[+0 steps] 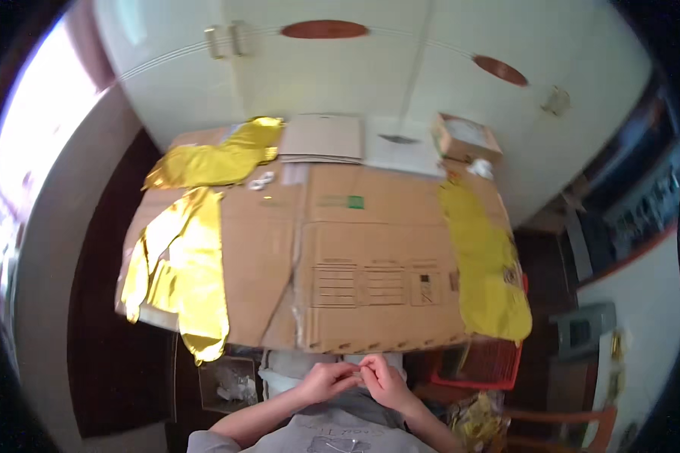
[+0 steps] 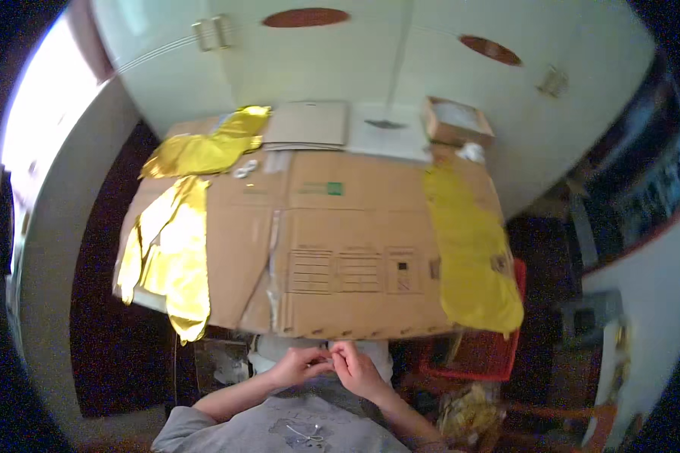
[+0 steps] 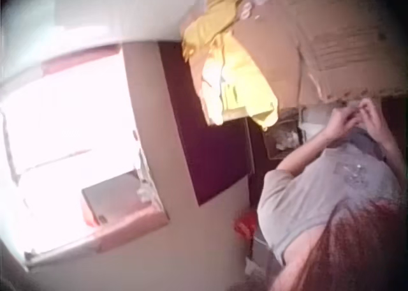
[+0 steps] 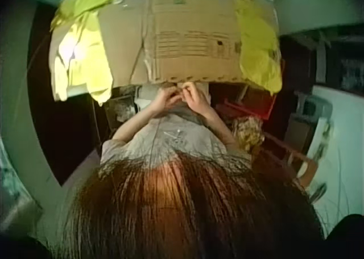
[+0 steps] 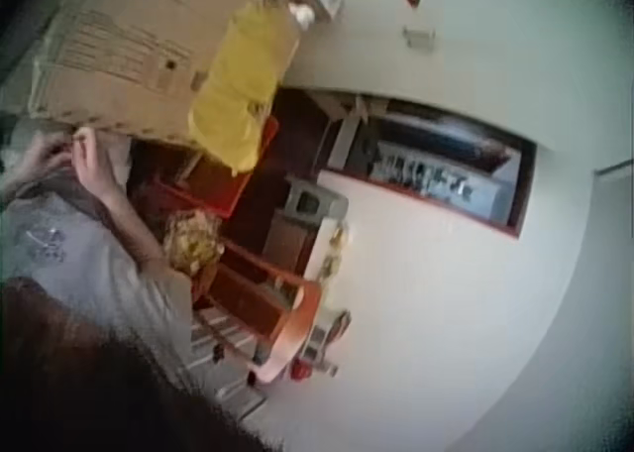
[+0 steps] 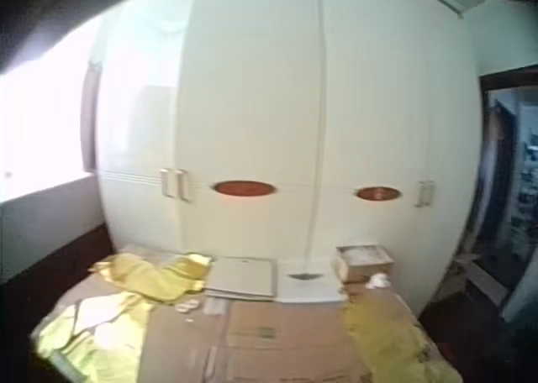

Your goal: Packaging gold foil balloons into plastic sleeves with cardboard backings.

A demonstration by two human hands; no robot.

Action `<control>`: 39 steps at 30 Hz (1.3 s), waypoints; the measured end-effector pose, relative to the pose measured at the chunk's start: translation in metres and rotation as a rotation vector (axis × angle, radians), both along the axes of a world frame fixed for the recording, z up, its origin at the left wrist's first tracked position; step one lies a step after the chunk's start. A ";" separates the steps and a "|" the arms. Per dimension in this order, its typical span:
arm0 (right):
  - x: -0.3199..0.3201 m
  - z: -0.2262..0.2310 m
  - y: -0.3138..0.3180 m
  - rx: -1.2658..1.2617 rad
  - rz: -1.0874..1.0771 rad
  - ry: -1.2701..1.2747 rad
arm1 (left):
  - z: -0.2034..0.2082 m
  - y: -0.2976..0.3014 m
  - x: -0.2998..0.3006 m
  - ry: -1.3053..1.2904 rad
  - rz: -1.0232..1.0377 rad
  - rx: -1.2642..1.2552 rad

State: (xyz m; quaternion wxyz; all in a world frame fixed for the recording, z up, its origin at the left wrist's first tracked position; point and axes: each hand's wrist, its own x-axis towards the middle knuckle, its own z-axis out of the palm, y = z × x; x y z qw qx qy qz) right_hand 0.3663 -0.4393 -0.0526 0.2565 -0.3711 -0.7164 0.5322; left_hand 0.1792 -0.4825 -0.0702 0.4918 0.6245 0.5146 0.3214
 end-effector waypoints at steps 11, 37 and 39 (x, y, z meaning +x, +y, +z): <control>-0.102 0.000 -0.010 -0.160 0.403 0.068 | 0.011 -0.085 -0.073 -0.268 0.424 0.050; -0.131 0.017 -0.001 0.093 0.789 0.155 | -0.250 -0.293 -0.257 0.650 1.668 -0.637; -0.128 0.070 0.008 -0.014 0.971 0.325 | -0.265 -0.310 -0.261 0.709 1.723 -0.757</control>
